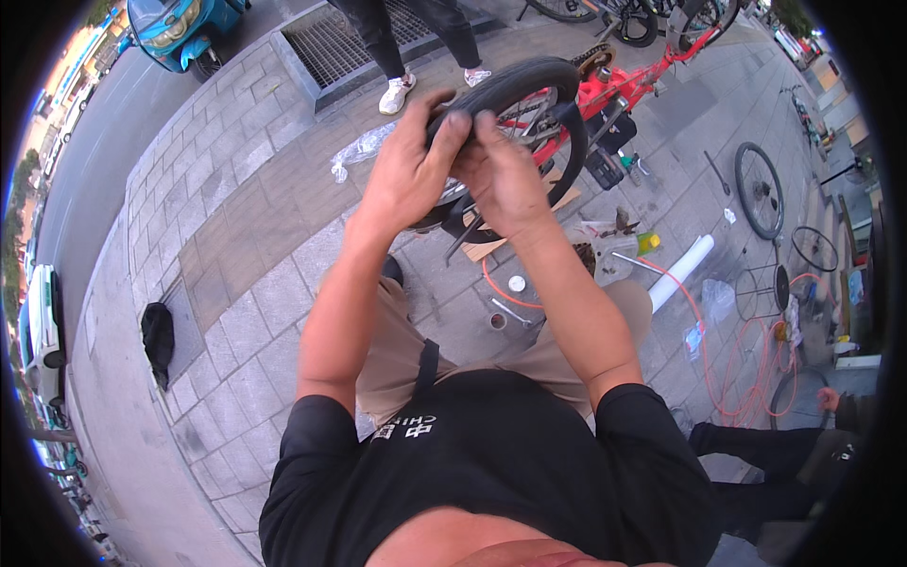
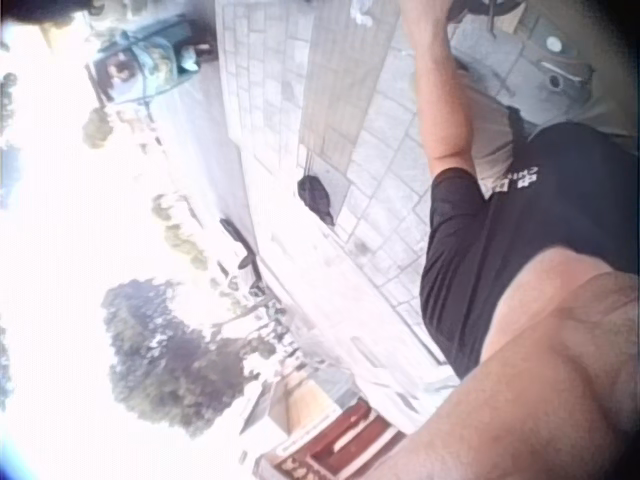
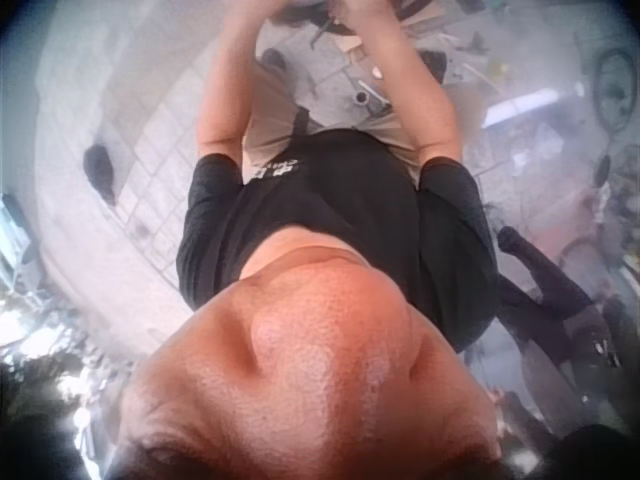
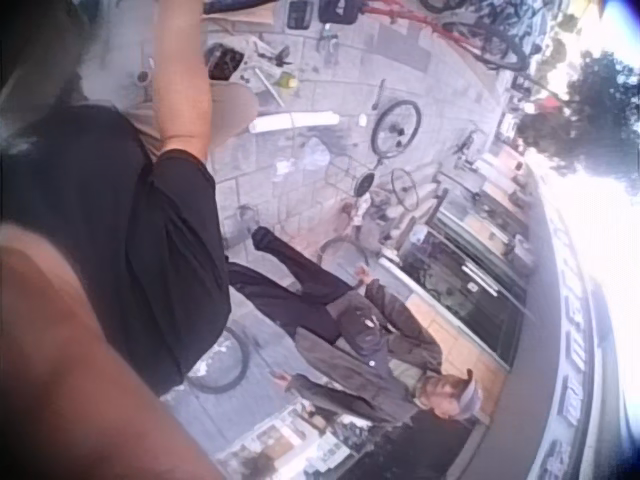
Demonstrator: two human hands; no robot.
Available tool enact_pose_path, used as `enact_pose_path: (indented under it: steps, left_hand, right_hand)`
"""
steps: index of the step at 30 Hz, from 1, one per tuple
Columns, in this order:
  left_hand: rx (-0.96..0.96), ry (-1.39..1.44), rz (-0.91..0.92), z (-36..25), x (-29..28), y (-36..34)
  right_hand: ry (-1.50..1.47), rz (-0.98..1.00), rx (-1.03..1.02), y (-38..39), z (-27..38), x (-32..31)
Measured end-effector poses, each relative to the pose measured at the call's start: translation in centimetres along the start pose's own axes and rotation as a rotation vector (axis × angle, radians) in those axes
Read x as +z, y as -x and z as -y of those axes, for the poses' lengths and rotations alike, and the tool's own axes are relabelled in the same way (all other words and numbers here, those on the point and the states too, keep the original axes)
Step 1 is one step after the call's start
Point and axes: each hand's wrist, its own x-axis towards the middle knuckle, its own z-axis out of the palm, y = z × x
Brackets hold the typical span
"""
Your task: The person is sitting on a sidewalk repairing a bicycle tire. They remove the old tire from the rim, insert a new inner tube, and then mount the tire back onto the rim. Finally, they use a pump to inflate the tire.
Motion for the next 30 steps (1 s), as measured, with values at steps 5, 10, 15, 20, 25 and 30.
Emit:
enact_pose_path:
  steps: [5, 10, 15, 20, 25, 30]
  left_hand:
    - [-0.215, -0.022, 0.106, 3.1, -1.0, 4.7]
    - [-0.298, 0.031, -0.035, 6.4, 1.6, 6.8]
    - [-0.191, 0.055, -0.059, 8.1, 2.6, 8.2]
    - [-0.078, 0.03, -0.12, 8.7, 2.5, 9.3]
    - [-0.245, 0.051, -0.091, 8.0, 2.2, 10.4]
    - [-0.046, 0.125, -0.119, 8.8, 1.6, 11.1]
  right_hand:
    - [-0.246, -0.362, -0.181, -3.0, 6.9, -1.9]
    - [-0.356, -0.387, -0.192, -4.1, 8.2, -6.6]
    - [-0.161, -0.094, -0.074, -1.3, 7.3, -4.5]
    - [-0.061, -0.227, -0.151, -0.6, 5.9, -2.2]
    - [0.054, -0.269, -0.238, -0.1, 4.6, -0.4]
    - [0.174, -0.339, -0.329, -0.1, 3.2, 0.1]
